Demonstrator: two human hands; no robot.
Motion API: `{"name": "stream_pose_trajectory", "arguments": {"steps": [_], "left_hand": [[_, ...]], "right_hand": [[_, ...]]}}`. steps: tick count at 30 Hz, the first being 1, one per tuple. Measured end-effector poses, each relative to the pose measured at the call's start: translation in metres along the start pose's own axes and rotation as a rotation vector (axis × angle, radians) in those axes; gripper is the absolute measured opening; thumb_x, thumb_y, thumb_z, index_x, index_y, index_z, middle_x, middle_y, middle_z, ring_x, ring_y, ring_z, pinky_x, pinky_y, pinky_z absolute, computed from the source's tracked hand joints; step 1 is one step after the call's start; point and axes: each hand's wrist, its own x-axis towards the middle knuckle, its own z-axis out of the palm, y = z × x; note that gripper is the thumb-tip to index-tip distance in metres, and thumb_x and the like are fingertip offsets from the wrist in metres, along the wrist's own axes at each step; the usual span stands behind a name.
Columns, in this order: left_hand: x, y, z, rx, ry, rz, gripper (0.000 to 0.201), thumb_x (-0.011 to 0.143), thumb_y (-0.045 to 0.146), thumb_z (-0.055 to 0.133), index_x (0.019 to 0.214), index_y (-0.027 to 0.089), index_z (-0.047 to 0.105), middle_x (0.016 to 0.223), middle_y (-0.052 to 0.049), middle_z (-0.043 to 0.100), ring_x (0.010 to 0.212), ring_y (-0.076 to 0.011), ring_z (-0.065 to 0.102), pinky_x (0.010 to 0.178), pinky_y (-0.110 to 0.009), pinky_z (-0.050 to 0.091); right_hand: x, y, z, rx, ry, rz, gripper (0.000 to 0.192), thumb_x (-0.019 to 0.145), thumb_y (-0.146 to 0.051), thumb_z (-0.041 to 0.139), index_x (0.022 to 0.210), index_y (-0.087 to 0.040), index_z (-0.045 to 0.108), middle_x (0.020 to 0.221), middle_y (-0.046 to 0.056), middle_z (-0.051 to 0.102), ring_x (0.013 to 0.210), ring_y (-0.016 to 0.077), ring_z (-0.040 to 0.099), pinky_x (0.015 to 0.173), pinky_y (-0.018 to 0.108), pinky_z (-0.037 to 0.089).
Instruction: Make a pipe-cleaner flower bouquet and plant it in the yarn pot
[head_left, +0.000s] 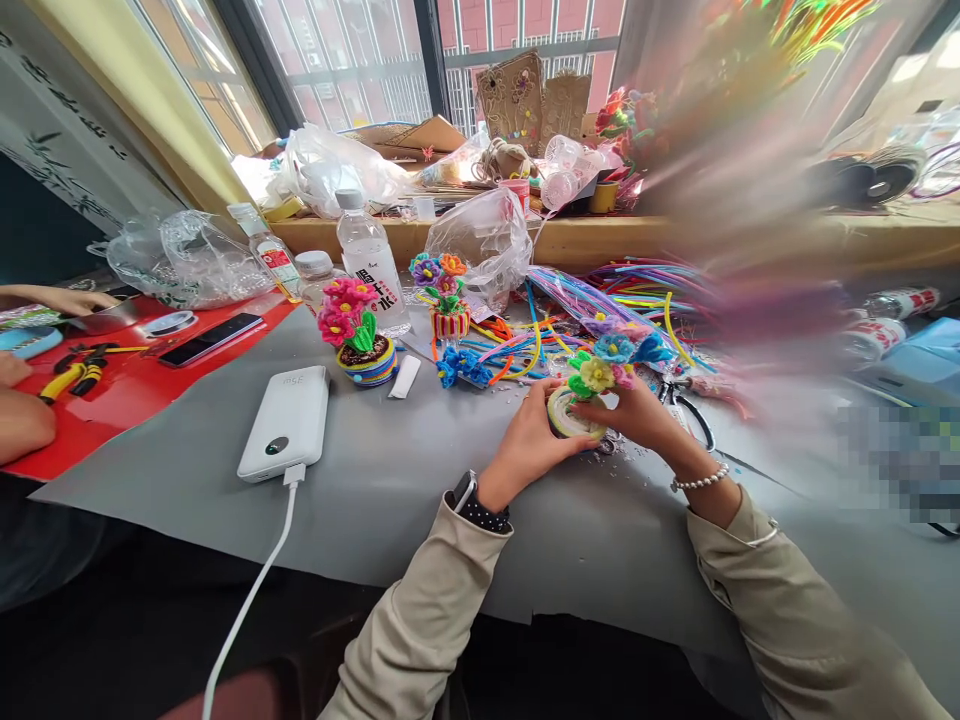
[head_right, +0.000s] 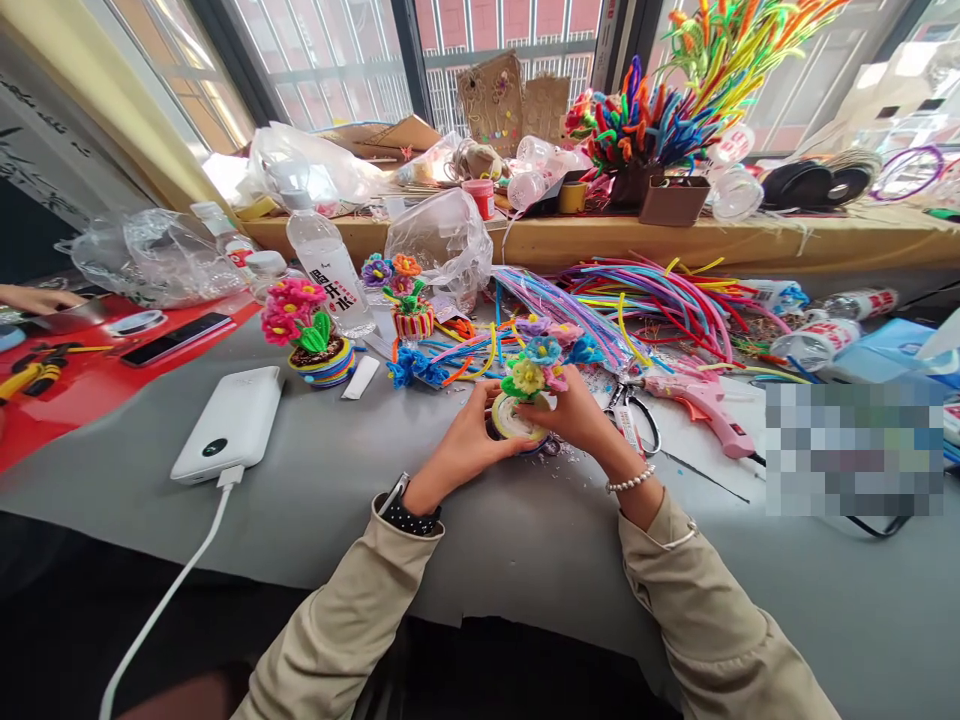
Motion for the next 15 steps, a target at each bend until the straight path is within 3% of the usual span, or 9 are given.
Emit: {"name": "stream_pose_trajectory", "arguments": {"steps": [7, 15], "left_hand": [[-0.0019, -0.0006, 0.0031, 0.083, 0.024, 0.021, 0.059, 0.058, 0.039, 0.068, 0.107, 0.019, 0.042, 0.11, -0.009, 0.052, 0.103, -0.0232, 0.05, 0.088, -0.038, 0.04], [-0.0019, 0.0002, 0.0049, 0.089, 0.029, 0.035, 0.066, 0.058, 0.038, 0.068, 0.113, 0.018, 0.038, 0.114, -0.011, 0.049, 0.108, -0.0242, 0.047, 0.09, -0.037, 0.039]], "right_hand": [[0.004, 0.0001, -0.0074, -0.112, -0.104, -0.08, 0.021, 0.07, -0.034, 0.059, 0.086, -0.021, 0.06, 0.089, 0.007, 0.061, 0.086, 0.0254, 0.054, 0.074, 0.041, 0.044], [0.0054, -0.0013, -0.0074, -0.214, -0.072, -0.096, 0.02, 0.066, -0.032, 0.061, 0.081, -0.019, 0.06, 0.09, 0.008, 0.061, 0.088, 0.0281, 0.051, 0.076, 0.043, 0.04]]}}
